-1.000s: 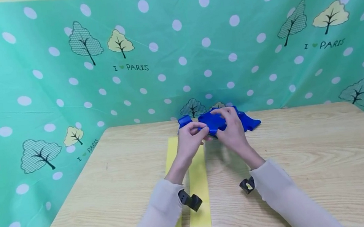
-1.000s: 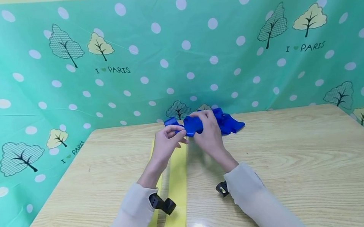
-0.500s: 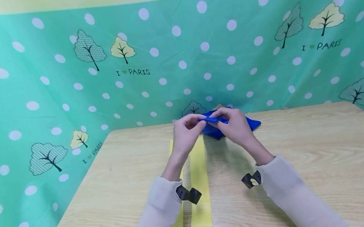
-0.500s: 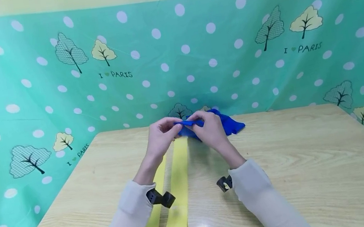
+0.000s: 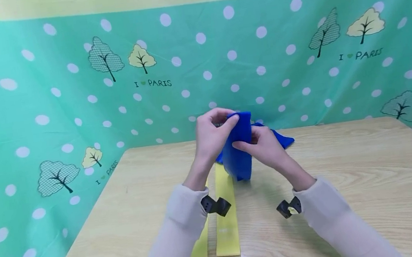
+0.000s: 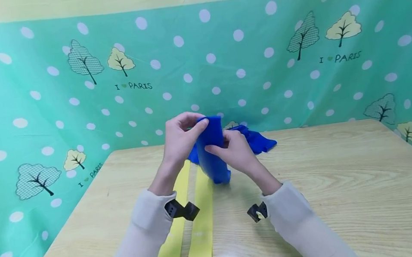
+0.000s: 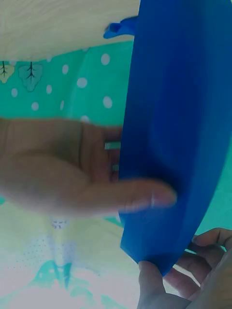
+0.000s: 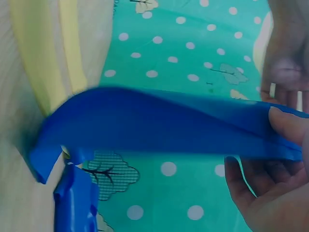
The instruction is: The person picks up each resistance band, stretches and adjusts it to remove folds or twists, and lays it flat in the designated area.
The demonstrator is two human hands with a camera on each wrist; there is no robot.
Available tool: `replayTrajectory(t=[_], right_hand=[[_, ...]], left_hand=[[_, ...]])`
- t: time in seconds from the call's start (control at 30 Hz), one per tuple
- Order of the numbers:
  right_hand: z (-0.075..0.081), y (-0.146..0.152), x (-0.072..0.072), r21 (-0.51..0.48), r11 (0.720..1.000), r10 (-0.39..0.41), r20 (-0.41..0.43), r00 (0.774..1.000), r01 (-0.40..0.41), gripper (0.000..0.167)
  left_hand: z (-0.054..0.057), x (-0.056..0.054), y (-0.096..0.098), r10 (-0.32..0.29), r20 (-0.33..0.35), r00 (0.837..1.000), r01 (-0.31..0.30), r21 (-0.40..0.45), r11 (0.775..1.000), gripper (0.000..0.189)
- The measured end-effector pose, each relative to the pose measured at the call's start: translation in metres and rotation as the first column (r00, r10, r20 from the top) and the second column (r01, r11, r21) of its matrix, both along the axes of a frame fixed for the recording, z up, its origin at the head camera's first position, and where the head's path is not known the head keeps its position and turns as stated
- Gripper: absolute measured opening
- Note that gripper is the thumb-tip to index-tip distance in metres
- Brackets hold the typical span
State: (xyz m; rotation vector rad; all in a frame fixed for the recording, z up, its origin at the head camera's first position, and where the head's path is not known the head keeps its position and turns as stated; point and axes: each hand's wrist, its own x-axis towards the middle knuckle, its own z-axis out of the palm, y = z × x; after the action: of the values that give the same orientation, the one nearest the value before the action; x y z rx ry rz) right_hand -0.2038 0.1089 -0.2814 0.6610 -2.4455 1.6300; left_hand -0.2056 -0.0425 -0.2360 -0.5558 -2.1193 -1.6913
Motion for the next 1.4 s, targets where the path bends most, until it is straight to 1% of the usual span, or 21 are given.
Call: replayTrajectory(t=[0.07, 0.2, 0.37, 0.47, 0.57, 0.67, 0.77, 0.9, 1.07, 1.13, 1.23, 1.3, 1.37, 1.4], right_hand=[[-0.003, 0.001, 0.002, 0.006, 1.0, -0.001, 0.028, 1.0, 0.0, 0.042], [-0.009, 0.002, 0.005, 0.025, 1.0, 0.0, 0.071, 0.997, -0.002, 0.043], [-0.012, 0.001, 0.006, 0.038, 0.999, -0.013, 0.047, 0.999, 0.011, 0.041], [-0.009, 0.001, 0.008, 0.022, 1.0, 0.019, 0.04, 0.999, -0.02, 0.041], [-0.005, 0.0, 0.012, -0.02, 0.996, 0.087, 0.054, 0.995, -0.086, 0.044], [-0.002, -0.003, 0.018, -0.061, 0.991, 0.125, 0.085, 0.989, -0.12, 0.05], [-0.002, -0.006, 0.023, -0.09, 0.989, 0.129, 0.11, 0.985, -0.119, 0.052], [0.001, -0.008, 0.026, -0.145, 0.987, 0.086, 0.085, 0.993, -0.073, 0.046], [0.011, -0.007, 0.019, -0.26, 0.966, 0.003, 0.026, 1.0, 0.004, 0.042], [0.018, -0.006, 0.016, -0.284, 0.958, -0.041, -0.004, 0.999, 0.038, 0.041], [0.03, -0.004, 0.013, -0.287, 0.955, -0.098, -0.07, 0.993, 0.074, 0.038], [0.039, -0.004, 0.012, -0.269, 0.958, -0.129, -0.116, 0.985, 0.094, 0.035], [0.046, -0.004, 0.011, -0.259, 0.96, -0.146, -0.153, 0.977, 0.103, 0.031], [0.049, -0.004, 0.011, -0.256, 0.961, -0.152, -0.163, 0.975, 0.107, 0.029]], left_hand=[[0.005, 0.001, 0.001, -0.008, -0.022, 1.0, 0.009, 0.025, 1.0, 0.015], [0.014, 0.003, 0.001, 0.012, -0.046, 0.999, -0.008, 0.076, 0.997, 0.015], [0.023, -0.001, 0.0, 0.032, -0.037, 0.999, -0.027, 0.131, 0.991, 0.015], [0.027, -0.003, 0.0, 0.032, -0.025, 0.999, -0.028, 0.166, 0.986, 0.015], [0.032, -0.003, 0.002, 0.025, -0.026, 0.999, -0.02, 0.192, 0.981, 0.015], [0.037, -0.002, 0.004, 0.011, -0.044, 0.999, -0.003, 0.191, 0.982, 0.015], [0.041, 0.0, 0.007, -0.005, -0.049, 0.999, 0.014, 0.169, 0.986, 0.016], [0.038, 0.003, 0.009, -0.024, -0.021, 1.0, 0.026, 0.148, 0.989, 0.016], [0.029, 0.002, 0.006, -0.038, 0.012, 0.999, 0.036, 0.137, 0.99, 0.015], [0.027, 0.002, 0.007, -0.049, 0.02, 0.999, 0.046, 0.121, 0.992, 0.015], [0.026, 0.002, 0.009, -0.071, 0.031, 0.997, 0.068, 0.085, 0.994, 0.017], [0.024, 0.002, 0.01, -0.091, 0.038, 0.995, 0.088, 0.071, 0.994, 0.019], [0.02, 0.002, 0.01, -0.134, 0.063, 0.989, 0.129, 0.076, 0.989, 0.022], [0.016, 0.002, 0.009, -0.164, 0.084, 0.983, 0.156, 0.09, 0.984, 0.024]])
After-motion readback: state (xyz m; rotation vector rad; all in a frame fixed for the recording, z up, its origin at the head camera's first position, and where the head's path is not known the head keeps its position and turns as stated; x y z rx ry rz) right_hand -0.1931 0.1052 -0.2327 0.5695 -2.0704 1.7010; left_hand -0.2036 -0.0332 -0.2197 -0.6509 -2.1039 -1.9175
